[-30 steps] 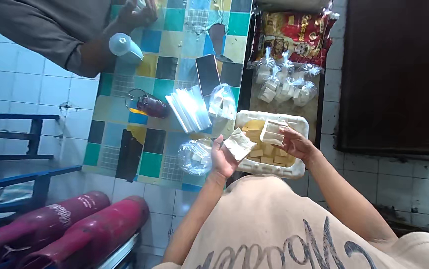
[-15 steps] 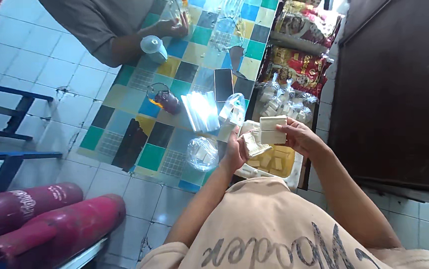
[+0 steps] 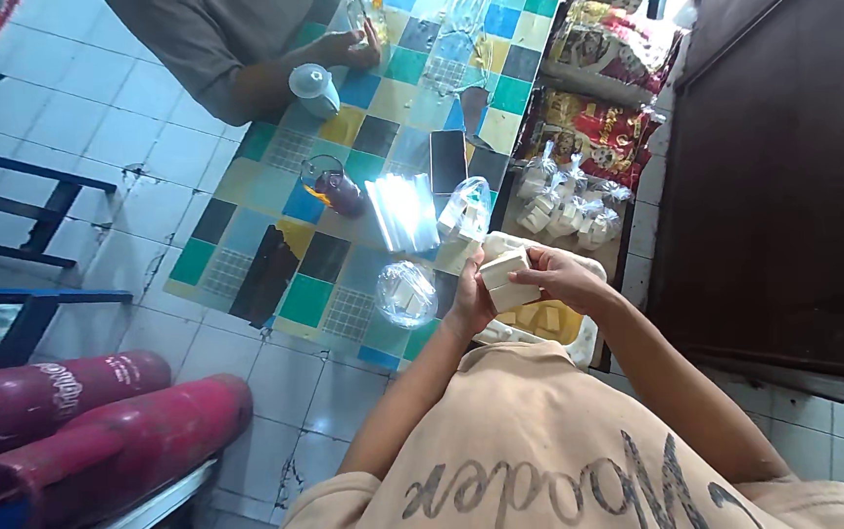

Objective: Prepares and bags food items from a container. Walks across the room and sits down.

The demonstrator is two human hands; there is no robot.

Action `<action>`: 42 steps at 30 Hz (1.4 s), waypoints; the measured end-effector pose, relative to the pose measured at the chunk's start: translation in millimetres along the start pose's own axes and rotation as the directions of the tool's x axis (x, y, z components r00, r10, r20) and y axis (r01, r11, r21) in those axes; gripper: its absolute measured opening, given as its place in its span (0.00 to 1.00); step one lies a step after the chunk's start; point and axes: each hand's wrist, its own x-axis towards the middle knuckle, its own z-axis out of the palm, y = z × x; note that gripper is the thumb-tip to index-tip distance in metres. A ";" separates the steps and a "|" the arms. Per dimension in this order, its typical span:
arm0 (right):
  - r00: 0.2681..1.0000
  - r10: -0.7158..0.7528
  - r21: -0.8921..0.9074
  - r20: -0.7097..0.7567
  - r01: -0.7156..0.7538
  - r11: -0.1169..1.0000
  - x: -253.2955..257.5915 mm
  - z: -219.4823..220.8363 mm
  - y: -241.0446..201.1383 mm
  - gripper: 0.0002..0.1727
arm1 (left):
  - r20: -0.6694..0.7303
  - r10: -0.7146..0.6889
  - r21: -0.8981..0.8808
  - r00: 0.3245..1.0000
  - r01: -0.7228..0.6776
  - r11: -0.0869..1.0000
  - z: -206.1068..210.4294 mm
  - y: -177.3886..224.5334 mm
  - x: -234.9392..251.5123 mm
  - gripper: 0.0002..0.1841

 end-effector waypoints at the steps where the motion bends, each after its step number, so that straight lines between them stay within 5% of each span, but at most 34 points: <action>1: 1.000 -0.003 -0.050 -0.019 0.002 0.999 -1.0 1.6 0.9 0.14 | 0.000 0.002 -0.014 1.000 -0.002 1.000 -1.6 -2.6 1.6 0.35; 8: 0.985 -0.005 -0.220 -0.172 -0.033 0.975 -3.7 13.3 0.9 0.27 | 0.002 0.011 -0.059 1.000 -0.011 0.998 -2.6 -8.9 3.8 0.35; 18: 0.994 0.003 -0.132 -0.107 -0.017 0.991 2.3 13.2 -13.5 0.24 | -0.077 0.077 -0.004 0.994 -0.077 0.997 -1.4 -1.0 2.6 0.31; 21: 0.996 -0.051 -0.290 -0.072 0.028 0.957 8.3 7.4 -35.4 0.26 | -0.082 0.135 -0.001 0.987 -0.136 0.991 6.8 16.7 6.2 0.30; 25: 0.969 -0.244 -0.623 -0.049 0.161 0.765 -2.0 4.8 -75.3 0.30 | -0.086 0.188 -0.060 0.978 -0.194 0.979 15.2 38.7 4.4 0.29; 28: 0.948 -0.312 -0.634 -0.057 0.207 0.745 -13.8 -13.4 -85.8 0.32 | -0.049 0.171 -0.107 0.984 -0.175 0.979 7.2 47.6 2.0 0.32; 31: 0.979 -0.193 -0.570 0.057 0.191 0.799 -10.2 -46.9 -53.5 0.20 | -0.056 0.174 -0.046 0.983 -0.177 0.983 -7.9 49.1 -8.0 0.34; 34: 0.971 0.074 -0.525 0.227 0.059 0.849 30.9 -70.4 35.6 0.20 | -0.083 0.203 -0.062 0.976 -0.208 0.976 -17.0 50.0 -29.0 0.32; 37: 0.934 0.318 -0.694 0.162 -0.121 0.710 85.9 -68.7 129.3 0.24 | -0.168 0.198 -0.094 0.966 -0.216 0.972 -25.7 49.7 -51.4 0.33; 40: 0.973 0.221 -0.569 -0.063 -0.217 0.793 126.2 -57.0 181.0 0.35 | -0.268 0.191 -0.089 0.944 -0.222 0.971 -30.8 44.1 -71.9 0.34; 42: 0.984 0.079 -0.488 -0.162 -0.150 0.860 150.5 -49.5 198.9 0.39 | -0.289 0.189 -0.121 0.939 -0.231 0.965 -33.5 37.4 -83.1 0.32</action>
